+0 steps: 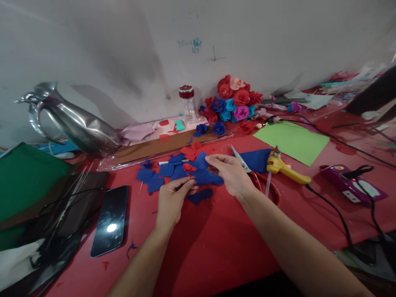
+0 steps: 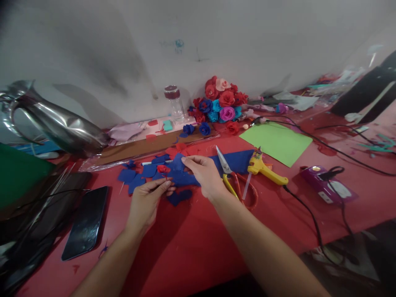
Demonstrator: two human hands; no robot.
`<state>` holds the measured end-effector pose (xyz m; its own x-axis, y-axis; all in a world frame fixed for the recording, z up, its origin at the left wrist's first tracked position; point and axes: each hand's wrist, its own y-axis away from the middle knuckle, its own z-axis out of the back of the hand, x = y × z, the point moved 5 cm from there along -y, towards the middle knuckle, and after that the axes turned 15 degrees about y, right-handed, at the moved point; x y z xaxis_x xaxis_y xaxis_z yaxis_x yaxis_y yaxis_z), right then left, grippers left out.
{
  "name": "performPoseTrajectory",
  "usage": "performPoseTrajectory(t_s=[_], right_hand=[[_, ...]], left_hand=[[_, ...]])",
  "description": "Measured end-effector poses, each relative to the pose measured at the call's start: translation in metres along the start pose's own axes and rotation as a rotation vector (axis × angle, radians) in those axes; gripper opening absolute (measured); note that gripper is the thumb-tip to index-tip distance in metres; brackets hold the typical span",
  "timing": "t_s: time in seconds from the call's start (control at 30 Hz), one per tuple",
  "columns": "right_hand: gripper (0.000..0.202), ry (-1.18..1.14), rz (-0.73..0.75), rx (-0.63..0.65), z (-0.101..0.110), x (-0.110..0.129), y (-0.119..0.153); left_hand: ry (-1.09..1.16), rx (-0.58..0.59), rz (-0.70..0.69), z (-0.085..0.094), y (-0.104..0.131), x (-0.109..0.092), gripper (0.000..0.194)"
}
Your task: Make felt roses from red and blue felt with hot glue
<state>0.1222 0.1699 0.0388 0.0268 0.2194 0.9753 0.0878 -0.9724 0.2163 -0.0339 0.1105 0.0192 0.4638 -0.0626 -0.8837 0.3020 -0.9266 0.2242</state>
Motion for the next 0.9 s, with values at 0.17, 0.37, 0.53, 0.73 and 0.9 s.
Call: performPoseTrajectory(t_s=[0.17, 0.37, 0.53, 0.73, 0.9], right_hand=[[0.016, 0.003, 0.002, 0.019, -0.002, 0.001, 0.002], [0.021, 0.007, 0.021, 0.056, -0.009, -0.003, 0.004], [0.024, -0.006, 0.026, 0.064, -0.012, -0.005, 0.004], [0.024, 0.008, 0.04, 0.033, -0.011, -0.004, 0.005], [0.029, 0.042, 0.065, 0.028, -0.013, -0.005, 0.006]], left_hand=[[0.02, -0.02, -0.007, 0.001, 0.0, -0.001, 0.025], [0.008, -0.027, -0.017, 0.0, 0.0, -0.002, 0.03], [0.042, -0.036, -0.012, 0.0, -0.001, -0.001, 0.035], [0.037, -0.049, -0.016, 0.0, -0.001, 0.0, 0.035], [-0.009, -0.043, -0.014, 0.0, -0.002, 0.002, 0.035]])
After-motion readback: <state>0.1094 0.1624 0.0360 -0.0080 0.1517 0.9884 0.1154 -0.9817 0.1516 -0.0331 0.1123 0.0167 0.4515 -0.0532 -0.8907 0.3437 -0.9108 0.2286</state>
